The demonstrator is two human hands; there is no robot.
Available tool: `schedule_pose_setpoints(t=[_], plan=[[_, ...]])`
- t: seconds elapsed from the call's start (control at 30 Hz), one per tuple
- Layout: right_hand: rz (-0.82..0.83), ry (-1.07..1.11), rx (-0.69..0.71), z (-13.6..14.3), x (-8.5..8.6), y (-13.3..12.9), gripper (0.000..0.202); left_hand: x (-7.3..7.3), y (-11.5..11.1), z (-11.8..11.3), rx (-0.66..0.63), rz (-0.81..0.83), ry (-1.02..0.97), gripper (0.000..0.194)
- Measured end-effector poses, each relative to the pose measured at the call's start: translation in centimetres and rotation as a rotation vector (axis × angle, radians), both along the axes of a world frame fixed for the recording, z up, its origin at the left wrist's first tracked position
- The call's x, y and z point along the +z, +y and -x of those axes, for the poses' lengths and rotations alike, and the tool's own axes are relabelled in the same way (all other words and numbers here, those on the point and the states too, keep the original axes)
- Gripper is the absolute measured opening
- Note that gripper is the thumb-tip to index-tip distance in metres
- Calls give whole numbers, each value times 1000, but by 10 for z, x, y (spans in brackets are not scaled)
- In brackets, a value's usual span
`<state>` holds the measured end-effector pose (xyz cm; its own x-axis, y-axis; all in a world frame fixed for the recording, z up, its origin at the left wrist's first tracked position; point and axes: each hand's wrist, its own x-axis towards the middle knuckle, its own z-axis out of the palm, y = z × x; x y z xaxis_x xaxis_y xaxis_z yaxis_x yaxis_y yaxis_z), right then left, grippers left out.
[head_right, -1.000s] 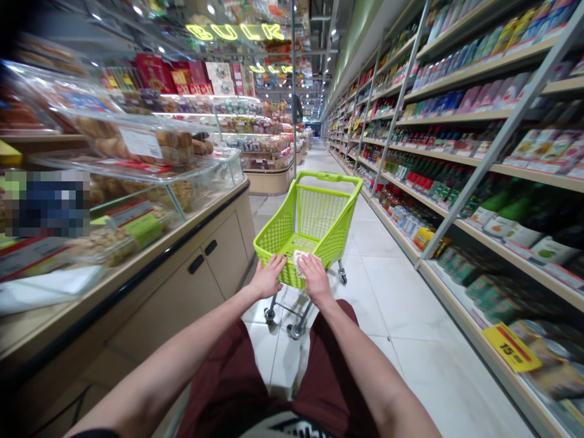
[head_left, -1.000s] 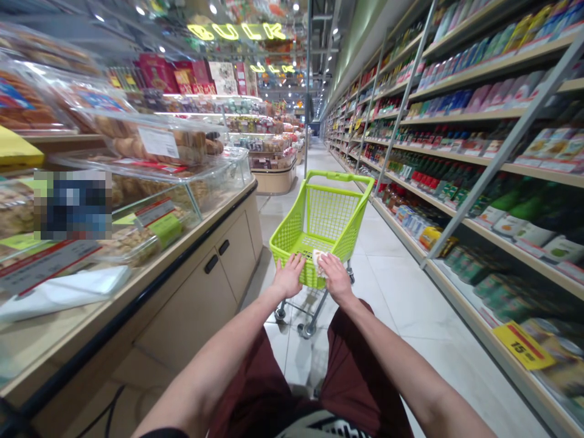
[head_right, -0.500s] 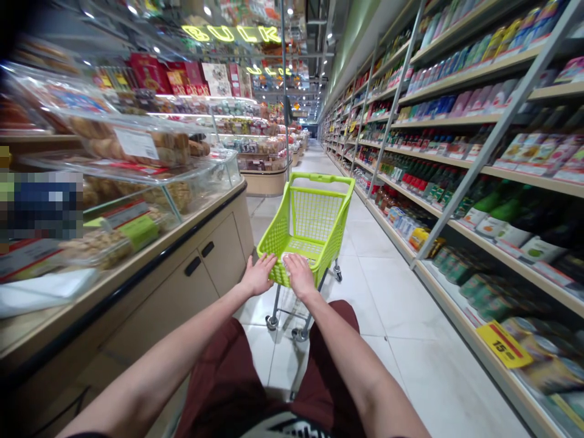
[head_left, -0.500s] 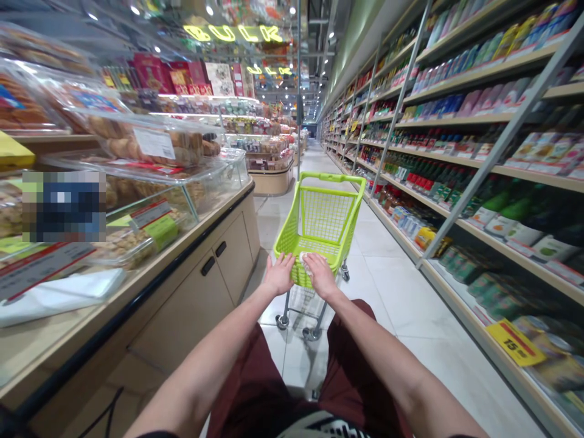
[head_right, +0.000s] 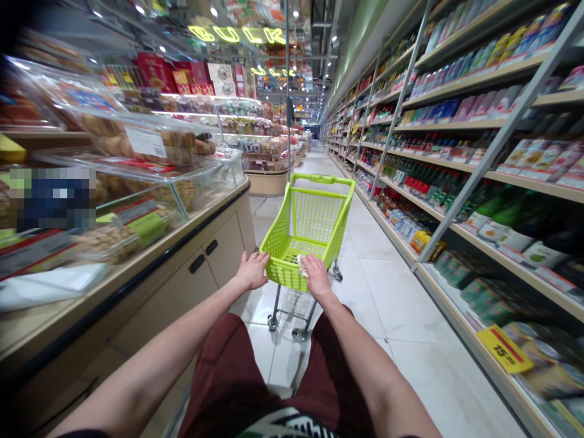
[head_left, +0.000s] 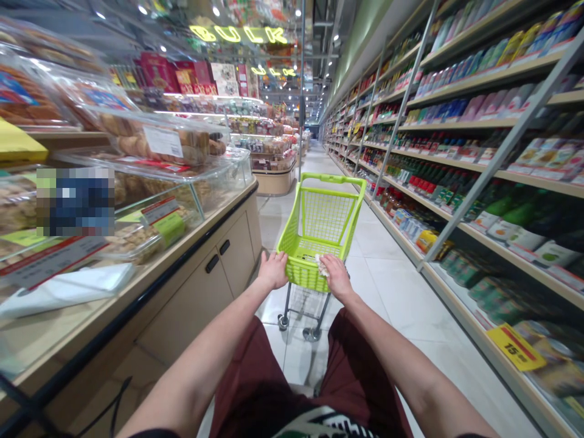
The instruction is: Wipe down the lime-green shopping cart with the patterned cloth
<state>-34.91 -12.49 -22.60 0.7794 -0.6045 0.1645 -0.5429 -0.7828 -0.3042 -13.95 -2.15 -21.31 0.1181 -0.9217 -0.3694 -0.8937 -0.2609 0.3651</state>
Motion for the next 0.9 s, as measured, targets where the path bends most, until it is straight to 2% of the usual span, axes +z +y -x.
schedule_pose_setpoints(t=[0.1,0.2,0.3,0.43,0.5,0.6,0.7,0.77,0.83,0.9], plan=[[-18,1,-4,4,4,-7,52,0,5,2,2,-16,13,66],[-29,2,-64,-1,6,-6,50,-5,11,4,-21,-49,43,75],[-68,-1,-82,-27,4,7,53,-10,14,3,-25,-53,92,76],[-157,8,2,-71,-3,29,58,-15,11,1,37,-12,129,73],[-173,36,46,-81,-6,32,56,-18,9,0,73,-27,129,74],[-147,74,85,-67,-4,25,55,-21,7,-2,71,-58,121,72],[-87,81,33,-36,4,11,55,-24,9,-3,53,-38,128,70],[-55,84,-1,-21,9,5,55,-25,11,-2,99,-36,137,71],[-33,82,6,-19,11,6,54,-27,13,-1,174,-69,151,70],[-14,74,53,-29,8,13,51,-28,15,1,214,-106,170,70]])
